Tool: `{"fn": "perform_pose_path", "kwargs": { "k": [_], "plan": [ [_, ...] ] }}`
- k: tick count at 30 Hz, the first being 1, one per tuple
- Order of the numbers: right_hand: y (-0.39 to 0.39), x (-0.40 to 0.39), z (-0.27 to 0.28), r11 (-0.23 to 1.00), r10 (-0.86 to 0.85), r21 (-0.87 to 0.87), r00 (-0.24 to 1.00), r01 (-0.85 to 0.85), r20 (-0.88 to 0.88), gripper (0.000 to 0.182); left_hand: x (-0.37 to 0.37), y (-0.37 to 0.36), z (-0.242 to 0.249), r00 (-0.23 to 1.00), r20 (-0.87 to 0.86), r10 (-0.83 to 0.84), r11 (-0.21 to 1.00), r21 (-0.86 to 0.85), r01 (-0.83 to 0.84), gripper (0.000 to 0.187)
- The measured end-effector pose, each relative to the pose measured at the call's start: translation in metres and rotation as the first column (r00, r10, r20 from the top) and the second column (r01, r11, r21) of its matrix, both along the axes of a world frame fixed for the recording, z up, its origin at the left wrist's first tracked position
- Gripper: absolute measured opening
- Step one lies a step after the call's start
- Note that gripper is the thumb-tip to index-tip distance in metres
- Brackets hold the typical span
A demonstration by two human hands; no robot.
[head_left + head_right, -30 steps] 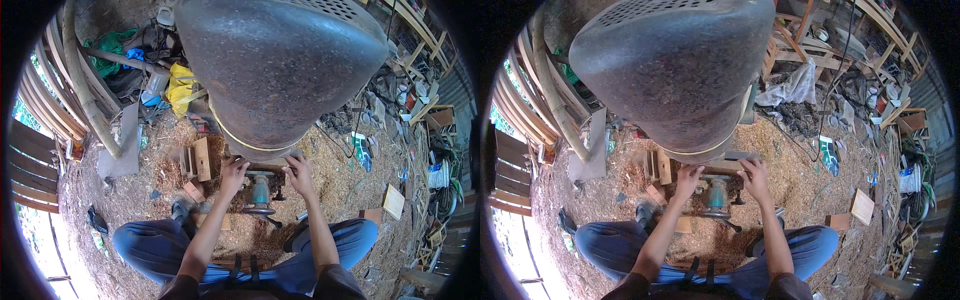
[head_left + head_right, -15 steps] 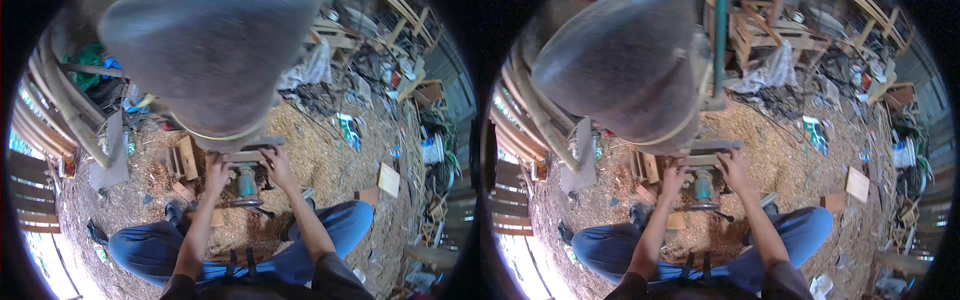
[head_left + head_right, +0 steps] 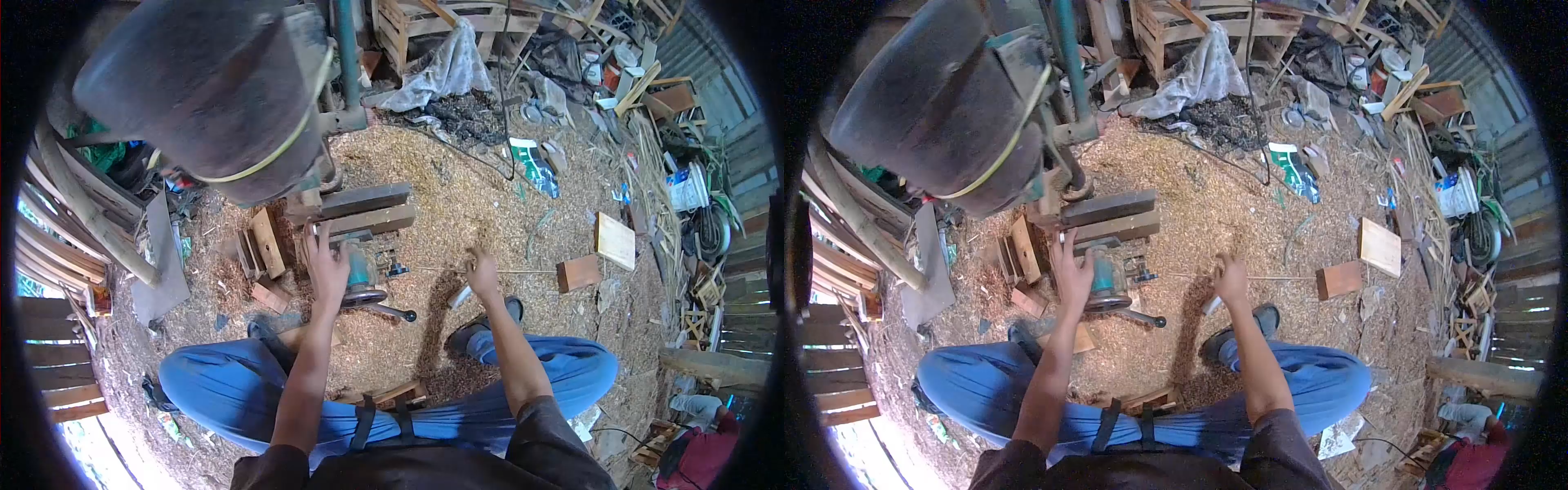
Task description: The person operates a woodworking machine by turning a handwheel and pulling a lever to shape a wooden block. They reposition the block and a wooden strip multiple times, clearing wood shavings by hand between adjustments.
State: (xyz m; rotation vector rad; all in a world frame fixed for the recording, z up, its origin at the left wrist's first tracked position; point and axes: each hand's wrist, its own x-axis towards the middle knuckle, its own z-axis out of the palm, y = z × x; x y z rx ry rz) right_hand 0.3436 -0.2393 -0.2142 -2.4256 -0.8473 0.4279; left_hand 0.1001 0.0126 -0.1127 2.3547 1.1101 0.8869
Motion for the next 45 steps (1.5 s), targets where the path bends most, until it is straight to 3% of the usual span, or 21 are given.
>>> {"fn": "perform_pose_path", "kwargs": {
  "k": [1, 2, 4, 7, 9, 11, 13, 15, 18, 19, 23, 25, 27, 29, 31, 33, 34, 37, 42, 44, 45],
  "plan": [
    [-0.01, -0.002, -0.009, 0.966, 0.123, -0.231, 0.992, -0.113, 0.028, 0.037, 0.004, -0.006, 0.006, 0.999, 0.014, 0.042, 0.999, 0.006, -0.042, 0.044],
    [-0.015, -0.003, -0.02, 0.969, 0.122, -0.221, 0.992, -0.115, 0.018, 0.037, 0.009, -0.008, 0.013, 0.999, 0.003, 0.041, 0.999, 0.016, -0.041, 0.044],
    [-0.033, -0.011, -0.058, 0.8, 0.367, -0.498, 0.93, -0.336, -0.038, 0.046, 0.013, -0.016, 0.024, 0.989, -0.117, 0.091, 0.994, 0.075, -0.083, 0.045],
    [-0.042, -0.02, -0.076, 0.728, 0.534, -0.563, 0.839, -0.391, 0.108, 0.044, 0.024, -0.046, 0.045, 0.995, -0.095, 0.022, 0.994, 0.112, -0.011, 0.045],
    [-0.033, -0.019, -0.088, 0.666, 0.552, -0.628, 0.832, -0.403, 0.052, 0.038, 0.035, -0.063, 0.031, 0.997, -0.052, 0.065, 0.984, 0.171, -0.055, 0.039],
    [-0.039, -0.02, -0.116, 0.638, 0.652, -0.649, 0.739, -0.415, 0.169, 0.036, 0.038, -0.071, 0.003, 0.969, -0.107, -0.224, 0.974, 0.011, 0.226, 0.03],
    [-0.033, -0.014, -0.108, 0.748, 0.598, -0.49, 0.775, -0.448, 0.204, 0.038, 0.054, -0.073, 0.011, 0.938, -0.225, -0.264, 0.959, 0.045, 0.281, 0.023],
    [-0.021, -0.005, -0.077, 0.905, 0.422, -0.267, 0.774, -0.331, 0.472, 0.036, 0.062, -0.061, 0.007, 0.904, -0.154, -0.398, 0.917, -0.048, 0.396, 0.025],
    [0.012, 0.015, 0.034, 0.975, 0.169, 0.094, 0.949, -0.2, 0.267, 0.042, 0.065, -0.047, 0.016, 0.948, -0.154, -0.28, 0.959, -0.097, 0.267, 0.031],
    [0.024, 0.018, 0.06, 0.971, 0.049, 0.226, 0.991, -0.076, 0.123, 0.044, 0.062, -0.039, 0.017, 0.952, -0.149, -0.266, 0.963, -0.084, 0.256, 0.031],
    [0.089, 0.012, 0.13, 0.835, -0.013, 0.545, 0.993, 0.075, -0.116, 0.048, 0.044, -0.006, 0.02, 0.963, -0.2, -0.179, 0.983, 0.009, 0.184, 0.046],
    [0.118, 0.006, 0.135, 0.588, 0.073, 0.807, 0.99, 0.056, -0.122, 0.05, 0.029, 0.009, 0.02, 0.961, -0.258, -0.103, 0.993, 0.028, 0.114, 0.046],
    [0.137, 0.004, 0.136, 0.631, 0.152, 0.776, 0.979, 0.007, -0.133, 0.045, 0.015, 0.023, 0.014, 0.961, -0.27, -0.067, 0.996, 0.037, 0.079, 0.045],
    [0.151, 0.001, 0.136, 0.718, 0.266, 0.692, 0.948, -0.076, -0.172, 0.036, 0.0, 0.042, 0.002, 0.967, -0.194, -0.165, 0.935, -0.342, 0.092, 0.045],
    [0.161, -0.007, 0.133, 0.7, 0.337, 0.71, 0.911, -0.073, -0.238, 0.031, -0.004, 0.049, 0.008, 0.953, -0.245, -0.178, 0.929, -0.36, 0.081, 0.042],
    [0.165, -0.014, 0.126, 0.641, 0.362, 0.742, 0.776, 0.194, -0.516, 0.03, -0.009, 0.053, 0.005, 0.944, -0.191, -0.269, 0.924, -0.328, 0.197, 0.038],
    [0.167, -0.015, 0.122, 0.617, 0.372, 0.75, 0.751, 0.239, -0.546, 0.033, -0.01, 0.053, 0.003, 0.97, 0.001, -0.243, 0.853, -0.475, 0.215, 0.036],
    [0.168, -0.015, 0.115, 0.665, 0.373, 0.745, 0.843, 0.047, -0.386, 0.037, -0.03, 0.062, -0.041, 0.969, 0.089, -0.23, 0.857, -0.454, 0.245, 0.035],
    [0.187, -0.025, 0.107, 0.775, 0.273, 0.632, 0.889, 0.023, -0.367, 0.039, -0.058, 0.073, -0.065, 0.992, 0.094, -0.079, 0.971, -0.218, 0.098, 0.026],
    [0.193, -0.026, 0.103, 0.748, 0.294, 0.664, 0.886, 0.02, -0.358, 0.04, -0.074, 0.098, -0.126, 0.94, -0.29, -0.178, 0.935, 0.249, 0.254, 0.029],
    [0.196, -0.027, 0.101, 0.722, 0.311, 0.692, 0.883, 0.02, -0.35, 0.041, -0.072, 0.098, -0.12, 0.94, -0.293, -0.174, 0.934, 0.254, 0.252, 0.029]
  ]
}}
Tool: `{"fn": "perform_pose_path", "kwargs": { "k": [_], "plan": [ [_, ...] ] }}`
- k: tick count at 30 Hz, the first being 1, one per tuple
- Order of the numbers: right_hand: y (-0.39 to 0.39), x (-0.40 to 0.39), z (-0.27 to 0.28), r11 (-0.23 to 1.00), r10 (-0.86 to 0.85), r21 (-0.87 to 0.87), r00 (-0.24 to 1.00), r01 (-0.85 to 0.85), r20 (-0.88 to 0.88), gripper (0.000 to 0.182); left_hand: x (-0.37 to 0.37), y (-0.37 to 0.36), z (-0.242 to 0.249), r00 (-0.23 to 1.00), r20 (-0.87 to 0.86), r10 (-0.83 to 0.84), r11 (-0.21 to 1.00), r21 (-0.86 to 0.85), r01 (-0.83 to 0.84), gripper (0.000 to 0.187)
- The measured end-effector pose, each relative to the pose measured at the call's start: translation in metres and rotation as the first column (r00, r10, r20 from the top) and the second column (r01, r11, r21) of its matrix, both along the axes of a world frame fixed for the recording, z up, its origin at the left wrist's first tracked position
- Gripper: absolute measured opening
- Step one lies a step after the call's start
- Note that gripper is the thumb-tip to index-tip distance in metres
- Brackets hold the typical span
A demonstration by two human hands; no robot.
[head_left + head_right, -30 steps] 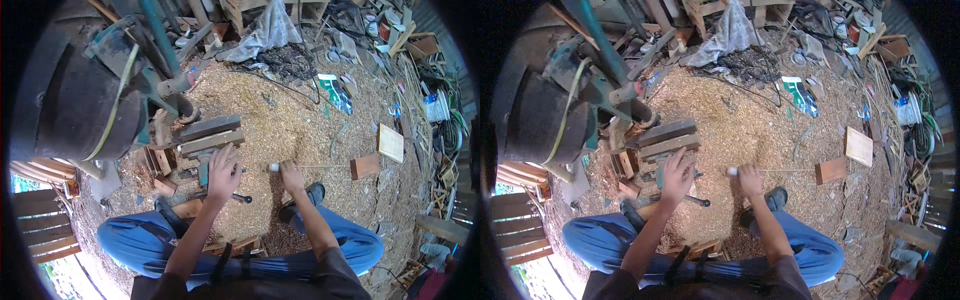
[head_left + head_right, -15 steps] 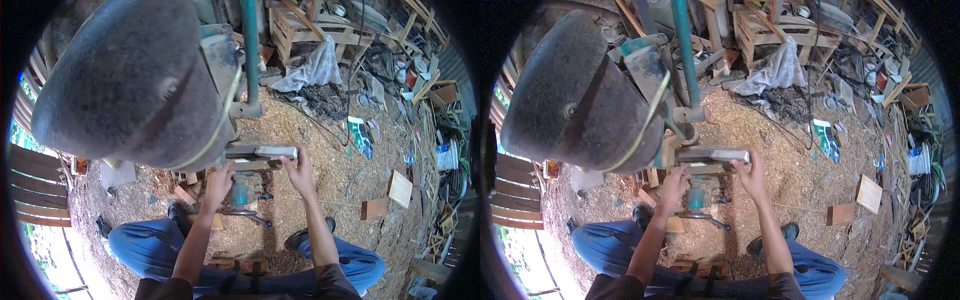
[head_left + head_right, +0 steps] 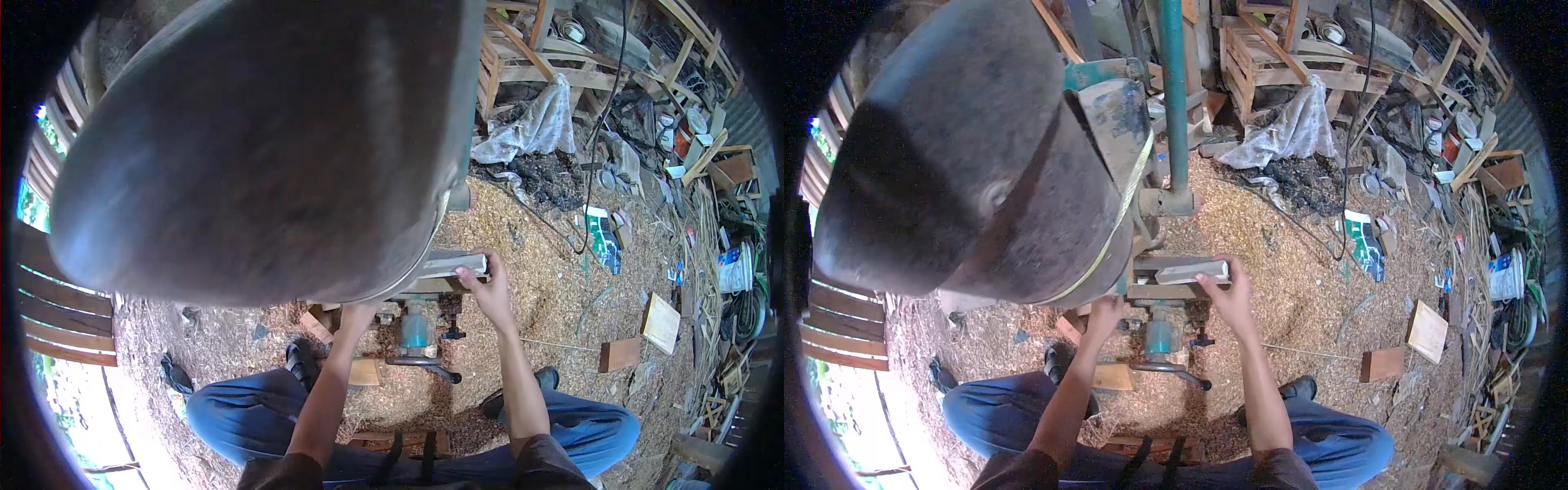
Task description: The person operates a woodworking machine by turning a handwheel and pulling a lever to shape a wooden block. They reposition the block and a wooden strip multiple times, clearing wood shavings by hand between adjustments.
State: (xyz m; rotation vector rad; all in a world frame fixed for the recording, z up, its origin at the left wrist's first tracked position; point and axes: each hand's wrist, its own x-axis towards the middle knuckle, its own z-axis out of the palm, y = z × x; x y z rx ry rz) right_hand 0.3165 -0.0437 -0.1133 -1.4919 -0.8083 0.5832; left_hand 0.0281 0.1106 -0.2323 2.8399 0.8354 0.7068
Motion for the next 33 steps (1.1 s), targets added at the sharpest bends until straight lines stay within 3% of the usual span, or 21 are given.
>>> {"fn": "perform_pose_path", "kwargs": {
  "k": [2, 4, 6, 8, 10, 12, 14, 15, 16, 18, 19, 20, 22, 24, 26, 28, 29, 32, 33],
  "plan": [
    [-0.001, 0.005, -0.006, 1.0, 0.016, -0.011, 0.995, -0.017, -0.097, 0.041, 0.023, -0.005, 0.028, 0.987, 0.083, 0.134, 0.955, -0.278, -0.106, 0.035],
    [-0.003, 0.012, -0.01, 0.991, -0.056, -0.09, 0.927, 0.096, 0.372, 0.04, 0.028, -0.008, 0.032, 0.986, 0.086, 0.143, 0.948, -0.298, -0.111, 0.036],
    [-0.008, 0.016, -0.011, 0.993, -0.033, -0.092, 0.929, 0.072, 0.369, 0.039, 0.029, -0.002, 0.022, 0.992, -0.017, 0.124, 0.975, -0.185, -0.125, 0.037],
    [-0.009, 0.02, -0.006, 0.996, 0.028, -0.094, 0.937, 0.005, 0.347, 0.038, 0.032, 0.002, 0.024, 0.991, 0.023, 0.134, 0.965, -0.23, -0.125, 0.034],
    [-0.01, 0.017, 0.001, 0.992, 0.062, -0.129, 0.923, -0.014, 0.38, 0.037, 0.031, 0.003, 0.027, 0.983, -0.047, 0.178, 0.951, -0.25, -0.184, 0.032],
    [-0.01, 0.009, 0.004, 0.982, 0.006, -0.164, 0.865, 0.089, 0.502, 0.037, 0.028, 0.003, 0.024, 0.982, -0.007, 0.187, 0.964, -0.192, -0.185, 0.031],
    [-0.01, 0.008, 0.001, 0.977, 0.025, -0.195, 0.852, 0.091, 0.522, 0.039, 0.015, 0.009, 0.026, 0.966, -0.099, 0.241, 0.9, -0.35, -0.26, 0.059],
    [-0.009, 0.008, -0.009, 0.975, 0.048, -0.215, 0.903, 0.05, 0.427, 0.039, 0.005, 0.014, 0.016, 0.942, -0.202, 0.267, 0.87, -0.371, -0.326, 0.053],
    [-0.008, 0.007, -0.01, 0.973, 0.069, -0.23, 0.942, 0.009, 0.329, 0.039, -0.002, 0.015, 0.027, 0.943, -0.199, 0.266, 0.872, -0.368, -0.323, 0.053],
    [-0.01, 0.003, -0.008, 0.962, 0.076, -0.269, 0.902, 0.045, 0.424, 0.038, -0.022, 0.014, 0.055, 0.941, -0.091, 0.325, 0.833, -0.443, -0.33, 0.053],
    [-0.009, -0.001, -0.002, 0.948, 0.091, -0.306, 0.854, 0.082, 0.512, 0.038, -0.029, 0.019, 0.067, 0.857, -0.313, 0.41, 0.76, -0.402, -0.511, 0.051],
    [-0.008, -0.006, 0.003, 0.948, 0.094, -0.308, 0.856, 0.079, 0.509, 0.038, -0.031, 0.013, 0.075, 0.855, -0.316, 0.412, 0.758, -0.402, -0.514, 0.051],
    [-0.005, -0.017, 0.011, 0.926, 0.08, -0.335, 0.78, 0.171, 0.62, 0.036, -0.035, -0.002, 0.08, 0.887, -0.058, 0.459, 0.885, -0.061, -0.462, 0.047],
    [0.001, -0.028, 0.012, 0.912, 0.061, -0.357, 0.794, 0.202, 0.605, 0.036, -0.025, -0.009, 0.073, 0.873, 0.016, 0.488, 0.872, -0.058, -0.486, 0.046],
    [0.005, -0.038, 0.013, 0.894, 0.038, -0.379, 0.803, 0.238, 0.595, 0.036, -0.004, -0.016, 0.075, 0.888, 0.236, 0.394, 0.865, -0.422, -0.271, 0.049],
    [0.005, -0.048, 0.013, 0.874, 0.034, -0.37, 0.72, 0.315, 0.693, 0.034, 0.02, -0.029, 0.073, 0.884, 0.229, 0.408, 0.775, -0.598, -0.203, 0.049],
    [0.006, -0.051, 0.011, 0.873, 0.036, -0.37, 0.716, 0.317, 0.697, 0.034, 0.038, -0.04, 0.11, 0.891, 0.263, 0.37, 0.706, -0.703, -0.085, 0.055],
    [0.009, -0.059, 0.003, 0.879, 0.037, -0.37, 0.73, 0.302, 0.682, 0.03, 0.055, -0.044, 0.121, 0.912, 0.289, 0.292, 0.627, -0.778, 0.046, 0.056],
    [0.011, -0.061, 0.002, 0.869, 0.008, -0.359, 0.717, 0.34, 0.697, 0.028, 0.055, -0.037, 0.1, 0.923, 0.301, 0.24, 0.646, -0.759, 0.08, 0.058]
  ]
}}
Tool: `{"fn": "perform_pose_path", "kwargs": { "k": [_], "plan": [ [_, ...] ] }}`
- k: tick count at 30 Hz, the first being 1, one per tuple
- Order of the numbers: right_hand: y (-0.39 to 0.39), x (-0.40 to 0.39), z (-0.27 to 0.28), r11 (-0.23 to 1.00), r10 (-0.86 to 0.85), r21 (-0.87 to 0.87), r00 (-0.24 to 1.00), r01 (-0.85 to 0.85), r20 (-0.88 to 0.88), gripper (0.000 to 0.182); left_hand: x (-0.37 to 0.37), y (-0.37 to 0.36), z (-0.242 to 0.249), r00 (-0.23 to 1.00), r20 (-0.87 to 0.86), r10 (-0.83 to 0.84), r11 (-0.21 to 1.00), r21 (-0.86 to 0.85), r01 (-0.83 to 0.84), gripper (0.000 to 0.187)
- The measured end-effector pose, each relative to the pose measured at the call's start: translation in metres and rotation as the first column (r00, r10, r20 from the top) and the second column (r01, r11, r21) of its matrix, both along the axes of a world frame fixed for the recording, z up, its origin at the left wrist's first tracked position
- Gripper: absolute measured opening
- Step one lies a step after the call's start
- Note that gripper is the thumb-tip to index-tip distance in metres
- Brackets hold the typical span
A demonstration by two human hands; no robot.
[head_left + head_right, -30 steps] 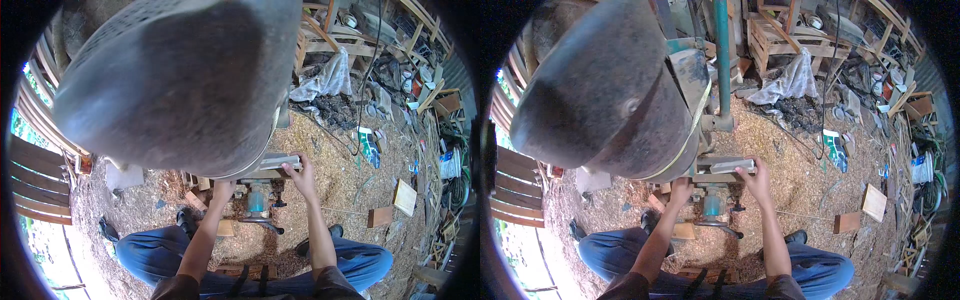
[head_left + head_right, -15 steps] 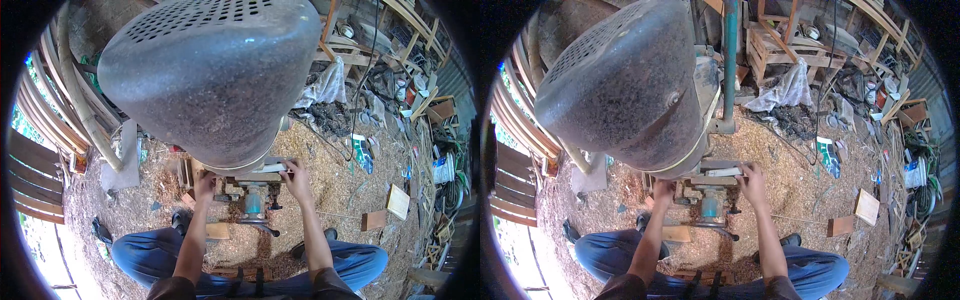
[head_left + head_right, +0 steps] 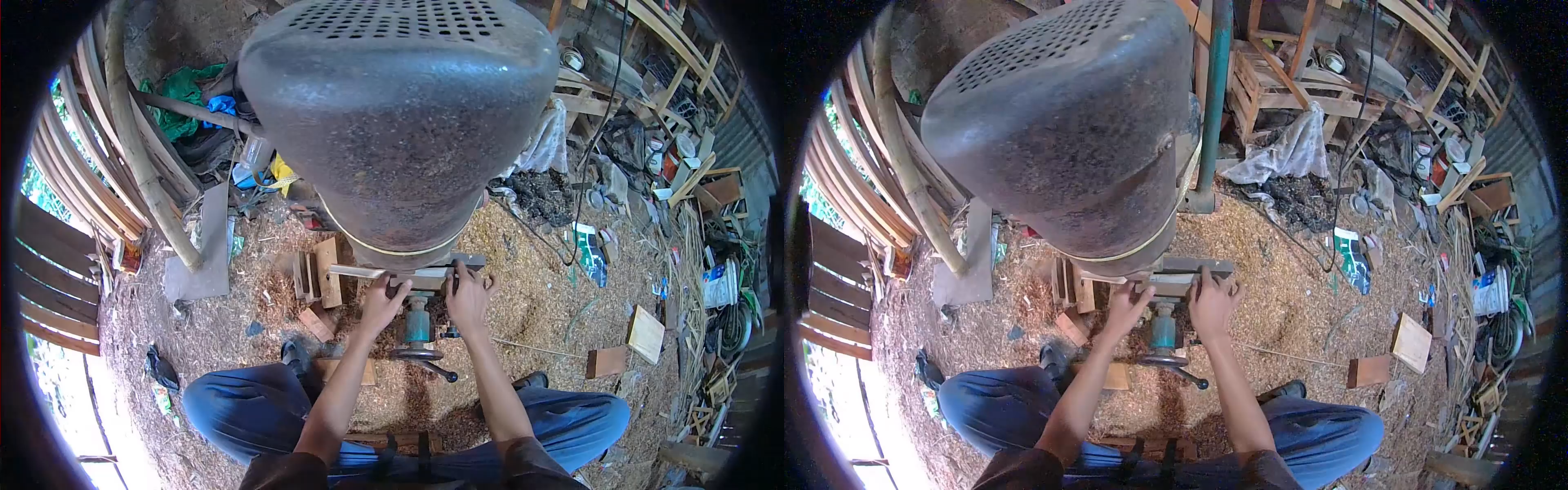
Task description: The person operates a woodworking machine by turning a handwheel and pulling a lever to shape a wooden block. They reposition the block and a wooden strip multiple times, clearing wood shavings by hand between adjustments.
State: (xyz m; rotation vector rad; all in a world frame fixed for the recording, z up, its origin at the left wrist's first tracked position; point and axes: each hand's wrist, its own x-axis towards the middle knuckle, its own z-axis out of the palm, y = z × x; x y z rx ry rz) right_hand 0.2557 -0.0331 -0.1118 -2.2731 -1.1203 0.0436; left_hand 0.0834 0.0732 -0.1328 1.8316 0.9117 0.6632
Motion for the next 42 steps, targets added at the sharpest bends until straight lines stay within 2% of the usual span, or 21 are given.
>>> {"fn": "perform_pose_path", "kwargs": {
  "k": [2, 4, 6, 7, 9, 10, 11, 12, 13, 15, 18, 23, 26, 28, 30, 32, 34, 36, 37, 40, 42],
  "plan": [
    [0.001, 0.0, -0.004, 0.999, -0.035, 0.003, 0.999, 0.035, 0.022, 0.027, -0.002, 0.003, -0.013, 0.999, -0.037, -0.002, 0.999, -0.052, 0.0, 0.063],
    [-0.001, 0.005, -0.006, 0.996, 0.024, -0.08, 0.998, -0.028, -0.05, 0.029, -0.003, 0.002, -0.007, 0.997, -0.072, -0.012, 0.994, -0.107, 0.004, 0.069],
    [-0.004, 0.008, -0.005, 0.995, 0.051, -0.077, 0.997, -0.056, -0.063, 0.029, -0.008, 0.002, 0.001, 0.997, 0.07, 0.033, 0.901, -0.434, 0.001, 0.069],
    [-0.005, 0.009, -0.002, 0.993, 0.085, -0.074, 0.993, -0.091, -0.078, 0.029, -0.007, 0.003, -0.011, 0.997, 0.07, 0.034, 0.902, -0.433, 0.0, 0.069],
    [-0.007, 0.011, 0.003, 0.994, 0.092, -0.051, 0.987, -0.099, -0.129, 0.028, -0.002, 0.0, -0.028, 0.98, 0.19, 0.054, 0.981, -0.191, -0.018, 0.071],
    [-0.01, 0.012, 0.003, 0.994, 0.095, -0.028, 0.979, -0.101, -0.178, 0.027, -0.003, 0.0, -0.027, 0.98, 0.189, 0.055, 0.981, -0.194, -0.018, 0.071],
    [-0.012, 0.014, 0.0, 0.994, 0.093, -0.033, 0.98, -0.1, -0.179, 0.027, -0.005, 0.001, -0.027, 0.953, 0.27, 0.136, 0.939, -0.342, -0.037, 0.072],
    [-0.014, 0.016, -0.002, 0.993, 0.117, 0.034, 0.969, -0.112, -0.218, 0.026, -0.005, 0.0, -0.023, 0.914, 0.336, 0.228, 0.875, -0.483, -0.041, 0.073],
    [-0.015, 0.017, -0.004, 0.987, 0.144, 0.103, 0.956, -0.121, -0.255, 0.025, -0.005, -0.002, -0.022, 0.914, 0.335, 0.229, 0.873, -0.486, -0.041, 0.073],
    [-0.015, 0.019, -0.005, 0.989, 0.137, 0.081, 0.958, -0.12, -0.253, 0.025, -0.007, -0.005, -0.022, 0.857, 0.436, 0.276, 0.84, -0.542, 0.005, 0.076],
    [-0.015, 0.015, -0.006, 0.992, 0.127, 0.056, 0.96, -0.117, -0.248, 0.026, -0.007, -0.005, -0.03, 0.847, 0.417, 0.33, 0.826, -0.562, -0.045, 0.08],
    [-0.014, 0.012, -0.008, 0.993, 0.11, 0.065, 0.966, -0.098, -0.232, 0.03, 0.001, -0.01, -0.024, 0.871, 0.401, 0.284, 0.869, -0.491, -0.057, 0.08],
    [-0.017, 0.017, -0.016, 0.982, 0.134, 0.158, 0.97, -0.103, -0.204, 0.033, -0.001, -0.01, -0.017, 0.868, 0.398, 0.297, 0.858, -0.51, -0.06, 0.08],
    [-0.02, 0.021, -0.021, 0.962, 0.196, 0.245, 0.93, -0.121, -0.311, 0.035, -0.003, -0.011, -0.02, 0.868, 0.377, 0.322, 0.832, -0.551, -0.069, 0.08],
    [-0.021, 0.022, -0.024, 0.962, 0.193, 0.248, 0.93, -0.116, -0.312, 0.035, -0.003, -0.012, -0.023, 0.862, 0.426, 0.274, 0.869, -0.494, -0.032, 0.081],
    [-0.017, 0.02, -0.025, 0.96, 0.192, 0.256, 0.93, -0.112, -0.314, 0.035, 0.0, -0.013, -0.026, 0.866, 0.403, 0.297, 0.874, -0.48, -0.076, 0.075],
    [-0.013, 0.016, -0.024, 0.975, 0.114, 0.209, 0.979, -0.078, -0.167, 0.033, 0.003, -0.009, -0.036, 0.868, 0.38, 0.319, 0.876, -0.467, -0.118, 0.071],
    [-0.01, 0.013, -0.021, 0.978, 0.098, 0.197, 0.98, -0.063, -0.176, 0.032, 0.004, 0.0, -0.04, 0.95, 0.178, 0.257, 0.869, -0.473, -0.147, 0.065],
    [-0.008, 0.013, -0.018, 0.98, 0.086, 0.192, 0.98, -0.051, -0.178, 0.031, 0.003, 0.0, -0.036, 0.95, 0.178, 0.258, 0.87, -0.47, -0.149, 0.065],
    [-0.008, 0.016, -0.017, 0.986, 0.115, 0.137, 0.981, -0.094, -0.155, 0.029, 0.0, -0.001, -0.028, 0.964, 0.14, 0.226, 0.915, -0.369, -0.16, 0.059],
    [-0.01, 0.015, -0.015, 0.99, 0.116, 0.101, 0.984, -0.102, -0.138, 0.028, -0.01, 0.003, -0.031, 0.977, -0.086, 0.197, 0.956, -0.203, -0.211, 0.061]
  ]
}}
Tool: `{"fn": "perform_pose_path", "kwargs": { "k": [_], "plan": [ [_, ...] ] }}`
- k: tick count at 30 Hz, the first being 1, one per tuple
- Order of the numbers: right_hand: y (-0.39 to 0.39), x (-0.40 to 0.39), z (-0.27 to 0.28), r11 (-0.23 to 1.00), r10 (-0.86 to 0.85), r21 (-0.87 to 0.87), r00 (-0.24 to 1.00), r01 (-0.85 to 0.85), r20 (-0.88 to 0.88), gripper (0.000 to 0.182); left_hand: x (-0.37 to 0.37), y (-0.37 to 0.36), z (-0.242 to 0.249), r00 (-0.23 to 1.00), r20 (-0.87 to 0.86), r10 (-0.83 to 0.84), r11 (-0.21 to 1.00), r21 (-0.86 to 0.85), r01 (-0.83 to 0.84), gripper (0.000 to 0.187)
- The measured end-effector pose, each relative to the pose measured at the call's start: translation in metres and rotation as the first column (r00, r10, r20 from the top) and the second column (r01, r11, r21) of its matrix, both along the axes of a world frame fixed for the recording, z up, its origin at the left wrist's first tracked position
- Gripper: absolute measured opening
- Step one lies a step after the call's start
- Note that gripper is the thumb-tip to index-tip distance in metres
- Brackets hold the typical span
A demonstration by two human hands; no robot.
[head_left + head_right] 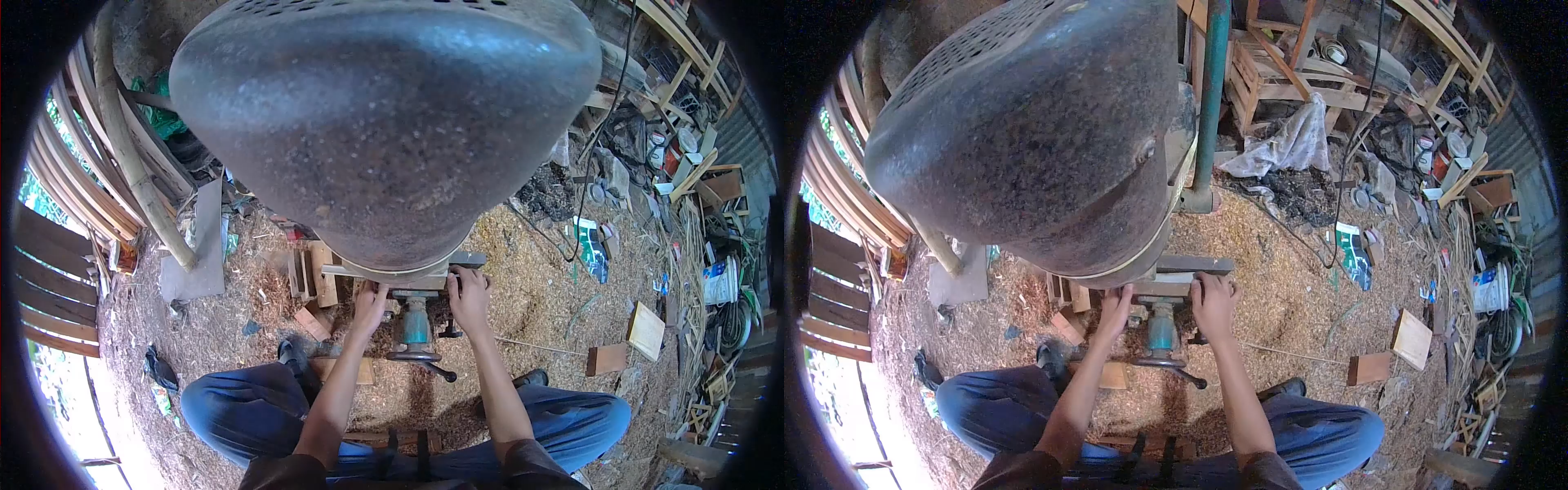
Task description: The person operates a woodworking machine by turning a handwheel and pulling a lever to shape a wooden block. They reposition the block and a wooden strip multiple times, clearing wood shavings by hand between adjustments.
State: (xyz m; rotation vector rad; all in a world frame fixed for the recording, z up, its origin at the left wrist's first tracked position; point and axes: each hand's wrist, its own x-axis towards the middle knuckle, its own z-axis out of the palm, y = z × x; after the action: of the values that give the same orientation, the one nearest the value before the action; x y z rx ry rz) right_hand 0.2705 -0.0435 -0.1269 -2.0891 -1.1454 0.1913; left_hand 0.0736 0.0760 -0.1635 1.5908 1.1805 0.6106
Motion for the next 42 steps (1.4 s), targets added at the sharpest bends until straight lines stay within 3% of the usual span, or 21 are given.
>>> {"fn": "perform_pose_path", "kwargs": {
  "k": [1, 3, 8, 10, 13, 16, 18, 20, 26, 28, 32, 34, 35, 37, 39, 42],
  "plan": [
    [0.001, 0.0, 0.003, 1.0, 0.009, -0.03, 1.0, -0.008, 0.022, 0.029, -0.005, 0.0, -0.001, 1.0, 0.002, 0.002, 1.0, 0.002, -0.002, 0.061],
    [0.003, 0.001, 0.005, 0.999, 0.004, -0.054, 0.999, -0.002, 0.044, 0.029, -0.013, -0.001, 0.002, 0.877, -0.476, -0.071, 0.891, 0.365, 0.27, 0.058],
    [0.002, 0.003, 0.012, 0.989, 0.032, -0.143, 0.999, -0.027, 0.035, 0.032, -0.024, 0.004, 0.009, 0.879, -0.477, -0.03, 0.878, 0.407, 0.251, 0.05],
    [0.001, -0.004, 0.017, 0.984, 0.05, -0.175, 0.982, -0.017, 0.185, 0.035, -0.027, 0.009, 0.0, 0.872, -0.489, -0.01, 0.876, 0.416, 0.243, 0.048],
    [0.003, -0.012, 0.012, 0.983, 0.082, -0.18, 0.973, -0.042, 0.217, 0.037, -0.028, 0.012, -0.008, 0.864, -0.503, 0.002, 0.812, 0.505, 0.292, 0.044],
    [0.005, -0.012, 0.01, 0.982, 0.068, -0.187, 0.982, -0.035, 0.177, 0.038, -0.028, 0.01, -0.007, 0.892, -0.451, -0.03, 0.829, 0.487, 0.274, 0.04],
    [0.006, -0.011, 0.008, 0.983, 0.067, -0.182, 0.985, -0.037, 0.16, 0.038, -0.028, 0.008, -0.008, 0.84, -0.522, -0.147, 0.845, 0.375, 0.381, 0.041],
    [0.005, -0.011, 0.002, 0.995, 0.059, -0.09, 0.978, -0.041, 0.199, 0.034, -0.026, 0.01, -0.023, 0.853, -0.503, -0.137, 0.828, 0.415, 0.378, 0.042],
    [0.006, -0.012, 0.004, 0.99, 0.068, -0.135, 0.979, -0.043, 0.191, 0.036, -0.018, 0.011, -0.019, 0.904, -0.414, -0.104, 0.837, 0.455, 0.304, 0.035],
    [0.005, -0.011, 0.003, 0.99, 0.069, -0.135, 0.979, -0.043, 0.194, 0.036, -0.017, 0.011, -0.027, 0.851, -0.519, -0.08, 0.787, 0.491, 0.373, 0.031],
    [0.006, -0.01, 0.003, 0.986, 0.077, -0.162, 0.976, -0.044, 0.201, 0.035, -0.021, 0.019, -0.059, 0.892, -0.45, -0.03, 0.679, 0.646, 0.349, 0.031],
    [0.006, -0.009, 0.003, 0.985, 0.086, -0.164, 0.978, -0.055, 0.191, 0.038, -0.02, 0.017, -0.057, 0.952, -0.289, -0.099, 0.828, 0.508, 0.24, 0.035],
    [0.006, -0.008, 0.004, 0.984, 0.096, -0.165, 0.979, -0.066, 0.179, 0.04, -0.019, 0.014, -0.056, 0.952, -0.29, -0.102, 0.826, 0.508, 0.244, 0.035],
    [0.001, -0.005, 0.005, 0.987, 0.126, -0.12, 0.971, -0.102, 0.205, 0.039, -0.017, 0.006, -0.056, 0.879, -0.476, 0.022, 0.796, 0.54, 0.273, 0.04],
    [-0.004, -0.003, 0.008, 0.986, 0.16, -0.079, 0.958, -0.146, 0.236, 0.04, -0.021, 0.014, -0.054, 0.889, -0.455, -0.041, 0.825, 0.486, 0.287, 0.043],
    [-0.007, 0.0, 0.011, 0.958, 0.262, -0.153, 0.955, -0.241, 0.14, 0.052, -0.022, 0.012, -0.054, 0.899, -0.428, -0.096, 0.847, 0.439, 0.299, 0.049]
  ]
}}
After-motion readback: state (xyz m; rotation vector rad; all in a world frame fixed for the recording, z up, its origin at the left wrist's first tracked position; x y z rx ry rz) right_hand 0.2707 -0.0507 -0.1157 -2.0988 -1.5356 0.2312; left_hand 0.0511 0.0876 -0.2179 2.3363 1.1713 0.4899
